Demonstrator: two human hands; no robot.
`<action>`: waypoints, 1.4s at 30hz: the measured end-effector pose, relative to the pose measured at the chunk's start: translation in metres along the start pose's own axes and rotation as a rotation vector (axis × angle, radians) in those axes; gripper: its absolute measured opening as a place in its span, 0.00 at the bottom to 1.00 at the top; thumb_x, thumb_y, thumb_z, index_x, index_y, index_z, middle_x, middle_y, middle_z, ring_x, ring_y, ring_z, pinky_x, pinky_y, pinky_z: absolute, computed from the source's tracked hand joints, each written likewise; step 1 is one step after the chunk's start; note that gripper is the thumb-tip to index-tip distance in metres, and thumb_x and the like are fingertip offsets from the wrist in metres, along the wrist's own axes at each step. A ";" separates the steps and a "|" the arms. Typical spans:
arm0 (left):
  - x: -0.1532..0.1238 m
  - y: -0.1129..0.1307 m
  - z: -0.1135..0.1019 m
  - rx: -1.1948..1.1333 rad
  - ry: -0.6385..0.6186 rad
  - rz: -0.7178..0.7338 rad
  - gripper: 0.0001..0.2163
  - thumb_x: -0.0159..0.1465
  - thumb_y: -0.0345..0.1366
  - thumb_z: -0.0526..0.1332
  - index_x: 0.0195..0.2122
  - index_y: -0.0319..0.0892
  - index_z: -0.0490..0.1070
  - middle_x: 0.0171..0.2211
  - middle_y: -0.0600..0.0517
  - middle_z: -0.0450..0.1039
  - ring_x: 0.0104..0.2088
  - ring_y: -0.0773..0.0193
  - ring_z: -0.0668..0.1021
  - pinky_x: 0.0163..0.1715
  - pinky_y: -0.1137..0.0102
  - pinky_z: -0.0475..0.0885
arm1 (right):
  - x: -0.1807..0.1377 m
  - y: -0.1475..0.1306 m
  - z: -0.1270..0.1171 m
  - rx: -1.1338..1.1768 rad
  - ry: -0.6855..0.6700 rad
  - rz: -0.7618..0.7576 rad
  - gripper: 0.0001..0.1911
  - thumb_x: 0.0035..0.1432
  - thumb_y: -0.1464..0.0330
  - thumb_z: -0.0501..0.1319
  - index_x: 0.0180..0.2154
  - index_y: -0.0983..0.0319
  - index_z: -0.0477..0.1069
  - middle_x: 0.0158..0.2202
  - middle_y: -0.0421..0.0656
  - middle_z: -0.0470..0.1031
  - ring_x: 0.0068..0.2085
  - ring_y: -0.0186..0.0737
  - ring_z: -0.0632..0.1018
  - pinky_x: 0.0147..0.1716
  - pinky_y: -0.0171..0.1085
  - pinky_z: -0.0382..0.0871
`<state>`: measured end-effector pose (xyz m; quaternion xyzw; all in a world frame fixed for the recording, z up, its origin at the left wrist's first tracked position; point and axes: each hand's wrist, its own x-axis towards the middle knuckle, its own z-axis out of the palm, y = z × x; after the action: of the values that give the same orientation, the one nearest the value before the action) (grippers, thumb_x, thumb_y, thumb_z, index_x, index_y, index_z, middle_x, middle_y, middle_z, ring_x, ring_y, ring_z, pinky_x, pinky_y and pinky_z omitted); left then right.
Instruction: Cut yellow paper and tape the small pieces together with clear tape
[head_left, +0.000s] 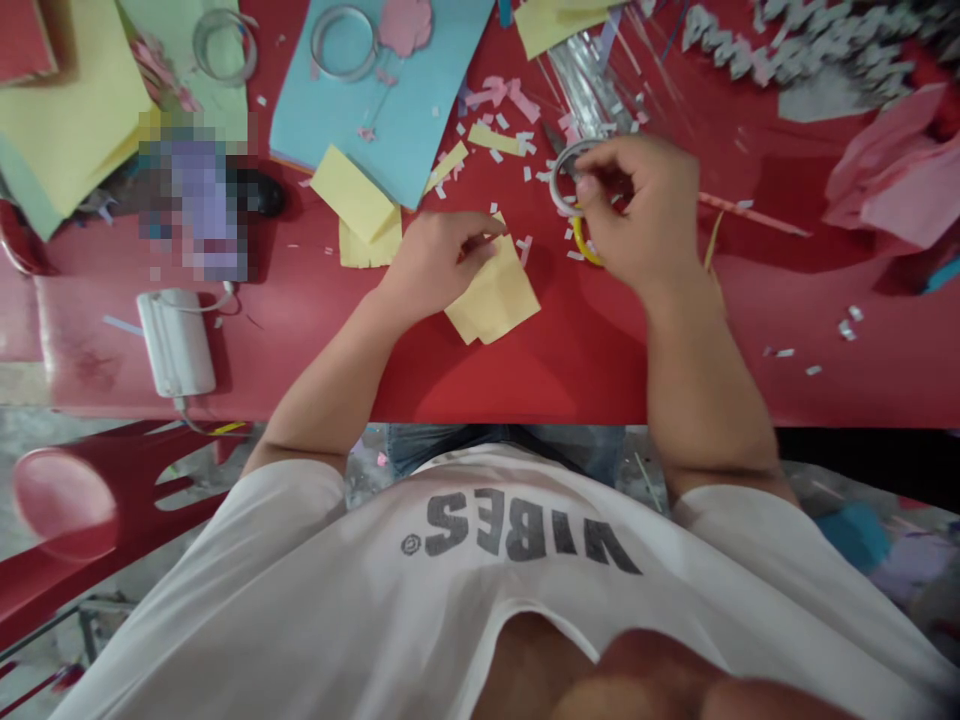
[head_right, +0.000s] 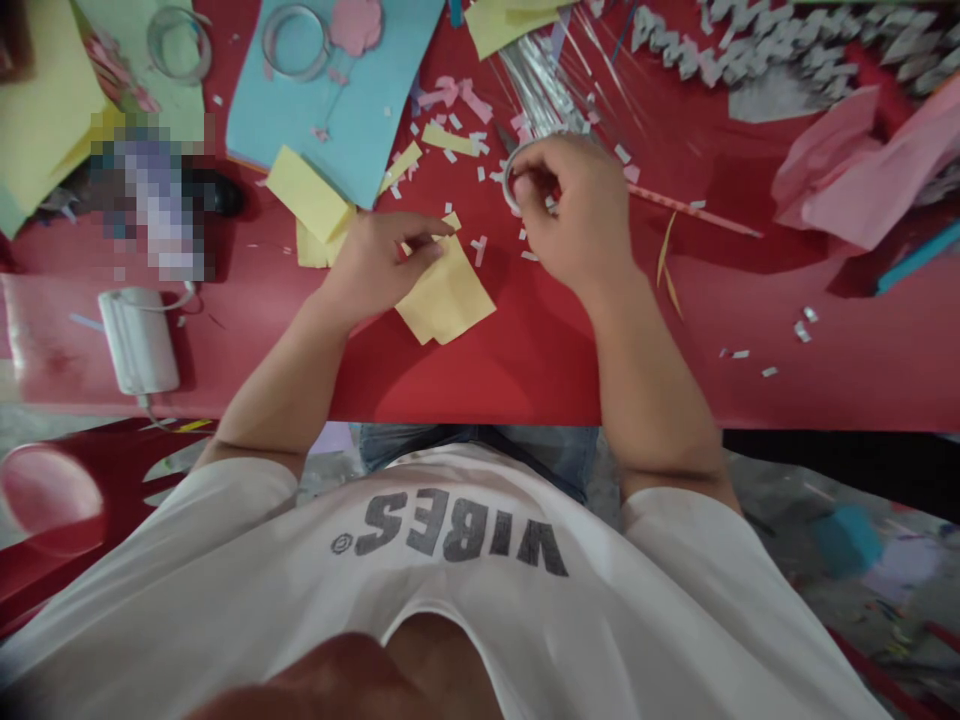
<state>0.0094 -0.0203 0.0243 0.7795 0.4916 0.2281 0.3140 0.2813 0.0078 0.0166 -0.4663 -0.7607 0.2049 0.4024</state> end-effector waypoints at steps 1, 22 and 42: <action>0.000 -0.002 0.002 0.073 -0.016 0.021 0.15 0.71 0.43 0.61 0.56 0.50 0.77 0.43 0.49 0.83 0.47 0.52 0.82 0.54 0.53 0.74 | 0.002 0.007 -0.005 -0.081 -0.006 -0.014 0.11 0.70 0.52 0.65 0.49 0.46 0.77 0.45 0.43 0.80 0.43 0.52 0.78 0.44 0.55 0.74; -0.001 0.004 0.012 -0.215 0.283 0.227 0.28 0.70 0.53 0.62 0.70 0.57 0.61 0.60 0.45 0.72 0.54 0.51 0.82 0.54 0.54 0.80 | -0.010 -0.010 0.029 0.145 -0.006 -0.041 0.20 0.70 0.43 0.60 0.41 0.51 0.74 0.42 0.45 0.81 0.42 0.54 0.79 0.46 0.57 0.75; -0.002 0.006 0.014 -0.343 0.206 0.255 0.22 0.72 0.50 0.62 0.65 0.58 0.69 0.55 0.49 0.78 0.54 0.54 0.82 0.57 0.53 0.81 | -0.021 -0.025 0.033 -0.031 -0.161 -0.069 0.28 0.75 0.42 0.47 0.38 0.54 0.71 0.28 0.43 0.71 0.31 0.49 0.75 0.37 0.49 0.73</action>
<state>0.0210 -0.0276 0.0185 0.7431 0.3727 0.4245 0.3587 0.2468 -0.0206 0.0052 -0.4280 -0.8091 0.2160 0.3397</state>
